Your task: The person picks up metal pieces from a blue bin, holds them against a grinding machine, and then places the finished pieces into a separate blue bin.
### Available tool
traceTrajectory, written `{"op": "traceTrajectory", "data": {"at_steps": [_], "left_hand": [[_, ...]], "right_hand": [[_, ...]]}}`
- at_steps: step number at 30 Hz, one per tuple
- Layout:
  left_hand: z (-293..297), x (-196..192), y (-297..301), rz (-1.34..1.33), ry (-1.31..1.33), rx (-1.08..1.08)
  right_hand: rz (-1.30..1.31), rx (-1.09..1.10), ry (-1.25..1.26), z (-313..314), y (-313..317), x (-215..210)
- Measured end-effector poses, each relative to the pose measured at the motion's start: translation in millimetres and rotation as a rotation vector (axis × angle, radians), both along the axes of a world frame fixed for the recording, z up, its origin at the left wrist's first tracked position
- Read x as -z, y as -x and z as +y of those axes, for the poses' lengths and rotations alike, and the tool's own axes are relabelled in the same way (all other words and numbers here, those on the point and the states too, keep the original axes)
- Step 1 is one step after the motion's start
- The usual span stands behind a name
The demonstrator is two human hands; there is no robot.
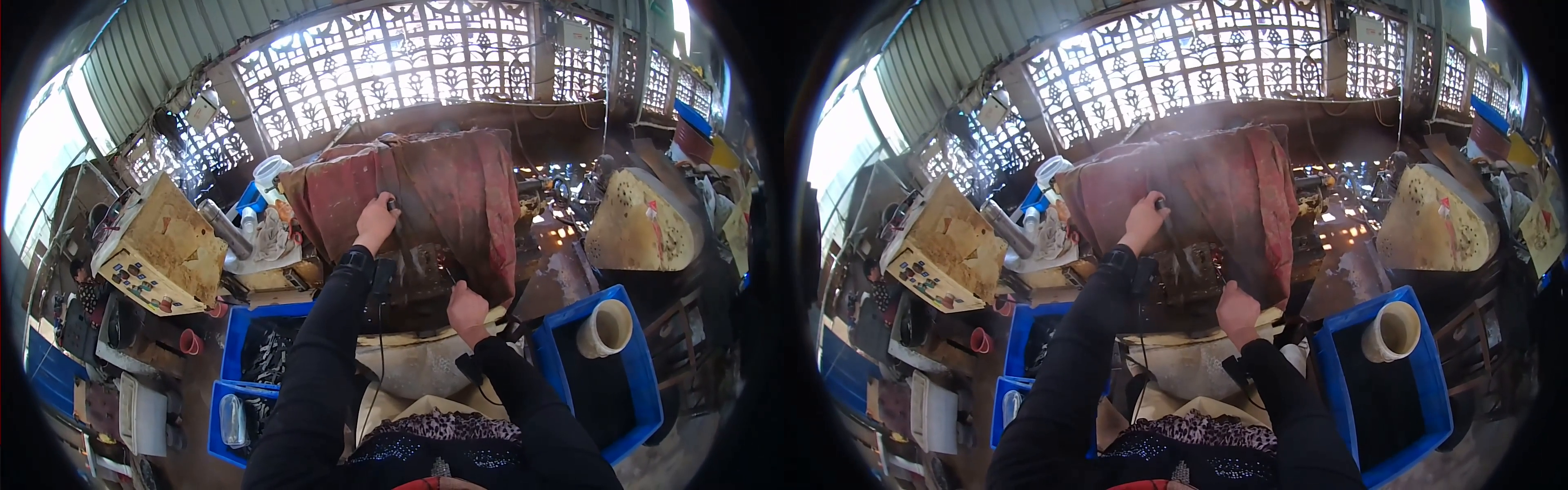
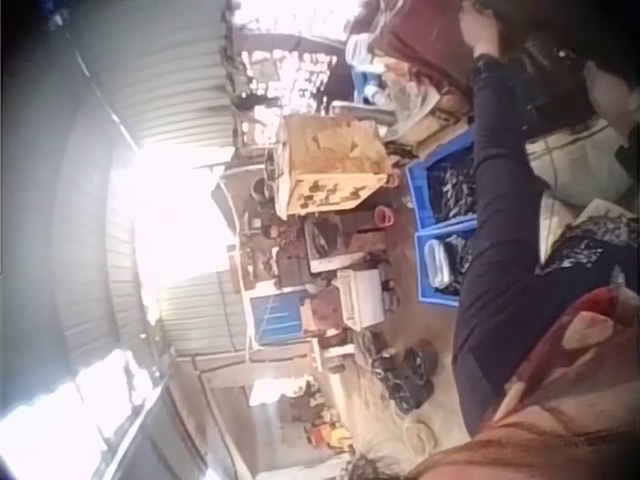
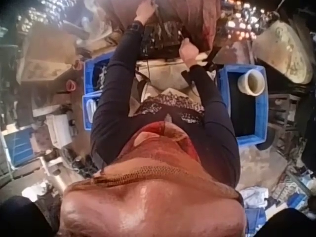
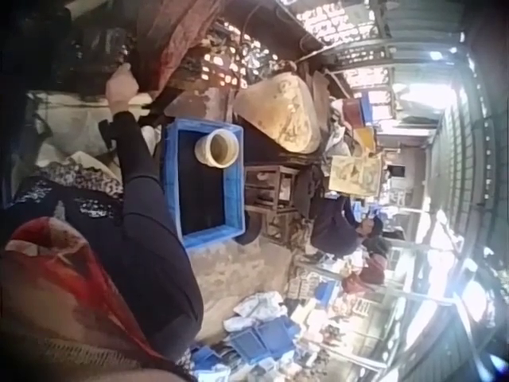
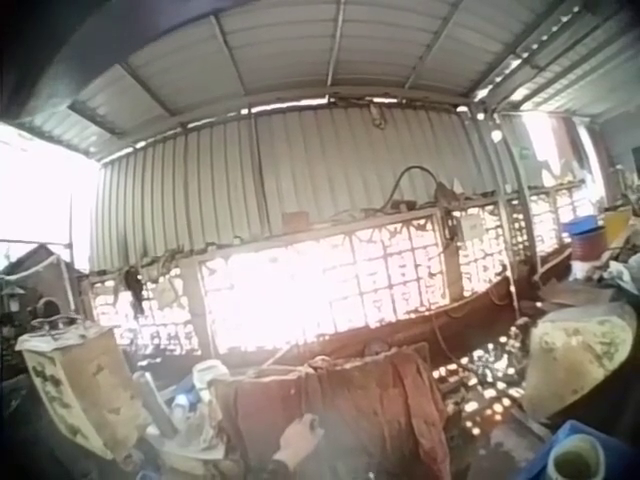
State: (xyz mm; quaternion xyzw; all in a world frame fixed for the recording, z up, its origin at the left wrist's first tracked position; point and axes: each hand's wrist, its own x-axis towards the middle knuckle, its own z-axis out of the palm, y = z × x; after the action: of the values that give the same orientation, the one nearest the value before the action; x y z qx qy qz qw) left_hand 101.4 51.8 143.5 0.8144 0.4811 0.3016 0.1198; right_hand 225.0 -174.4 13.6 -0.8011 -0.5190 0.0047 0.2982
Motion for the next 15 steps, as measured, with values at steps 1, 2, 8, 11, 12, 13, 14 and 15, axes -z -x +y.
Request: {"op": "traceTrajectory", "data": {"at_steps": [1, 2, 8, 11, 12, 13, 14, 15], "left_hand": [[1, 1, 0, 0.000, 0.001, 0.001], [1, 1, -1, 0.009, 0.002, 0.001], [-13, 18, 20, -0.198, -0.167, 0.036], [-60, 32, 42, -0.195, -0.072, 0.021], [-78, 41, 63, -0.193, -0.084, -0.008], [-94, 52, 83, -0.193, -0.095, -0.028], [-110, 62, 107, -0.160, -0.086, -0.082], [-124, 71, 131, -0.127, -0.078, -0.127]], "right_hand": [[0.002, 0.002, -0.003, 0, 0, -1], [0.003, 0.004, -0.008, 0, -1, -2], [-0.016, -0.015, -0.026, 2, 6, 3], [-0.015, -0.015, -0.038, 0, 3, 10], [-0.020, -0.023, -0.034, 0, 6, 7], [-0.026, -0.021, -0.028, 0, 6, 5], [-0.032, -0.022, -0.021, 0, 8, 3], [-0.033, -0.026, -0.020, -2, 6, 3]]}}
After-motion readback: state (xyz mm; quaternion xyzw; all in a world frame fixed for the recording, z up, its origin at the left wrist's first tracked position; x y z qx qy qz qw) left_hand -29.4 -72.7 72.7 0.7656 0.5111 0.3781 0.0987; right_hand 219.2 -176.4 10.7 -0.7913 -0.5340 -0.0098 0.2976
